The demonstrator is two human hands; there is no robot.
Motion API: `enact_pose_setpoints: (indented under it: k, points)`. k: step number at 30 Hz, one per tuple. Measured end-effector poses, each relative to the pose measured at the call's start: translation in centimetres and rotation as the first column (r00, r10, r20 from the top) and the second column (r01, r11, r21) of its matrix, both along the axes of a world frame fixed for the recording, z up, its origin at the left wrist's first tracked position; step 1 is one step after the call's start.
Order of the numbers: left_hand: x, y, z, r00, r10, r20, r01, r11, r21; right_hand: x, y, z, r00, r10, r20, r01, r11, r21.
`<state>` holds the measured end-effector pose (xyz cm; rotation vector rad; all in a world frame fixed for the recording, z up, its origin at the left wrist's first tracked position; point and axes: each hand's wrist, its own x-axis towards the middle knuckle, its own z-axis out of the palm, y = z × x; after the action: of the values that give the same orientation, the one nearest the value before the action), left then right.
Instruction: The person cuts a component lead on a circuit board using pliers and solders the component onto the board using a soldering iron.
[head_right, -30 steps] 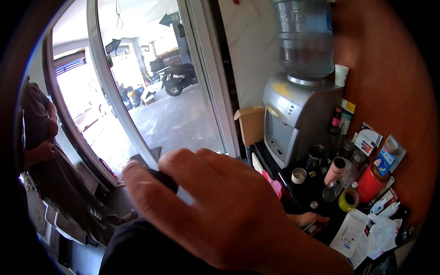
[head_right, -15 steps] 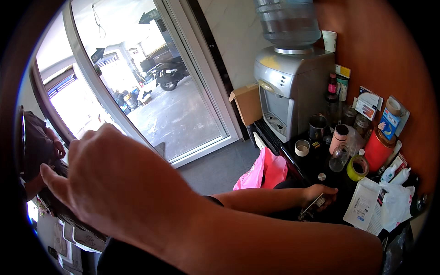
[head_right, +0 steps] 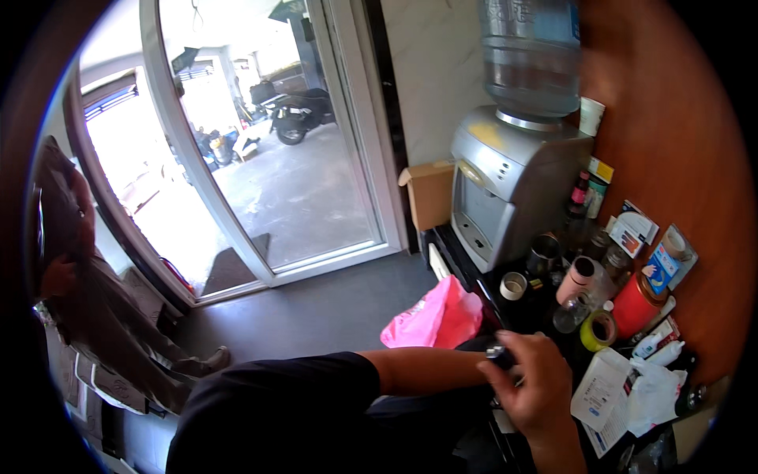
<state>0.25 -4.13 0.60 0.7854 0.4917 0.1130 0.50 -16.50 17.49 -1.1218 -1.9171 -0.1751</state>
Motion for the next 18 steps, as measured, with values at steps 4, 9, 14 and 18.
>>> enact_pose_setpoints:
  k: [4,9,14,18]
  points:
    - [-1.2,1.6,-1.0,0.995,0.091,-0.029,-0.093,0.989,-0.115,5.9,-1.3,-7.4,0.764,-0.198,-0.614,0.082,0.974,-0.212]
    - [-1.3,2.1,-1.2,0.929,-0.117,0.35,0.195,0.961,-0.197,7.6,-3.1,-11.5,0.634,-0.221,-0.741,0.093,0.973,-0.21]
    - [-1.0,2.3,-0.3,0.91,-0.236,0.342,0.316,0.927,-0.2,6.3,-3.4,-11.4,0.678,-0.255,-0.689,0.055,0.953,-0.298]
    - [-0.8,2.4,-1.1,0.95,-0.21,0.23,0.239,0.965,-0.107,5.7,-3.0,-12.4,0.655,-0.185,-0.733,0.0,0.969,-0.246]
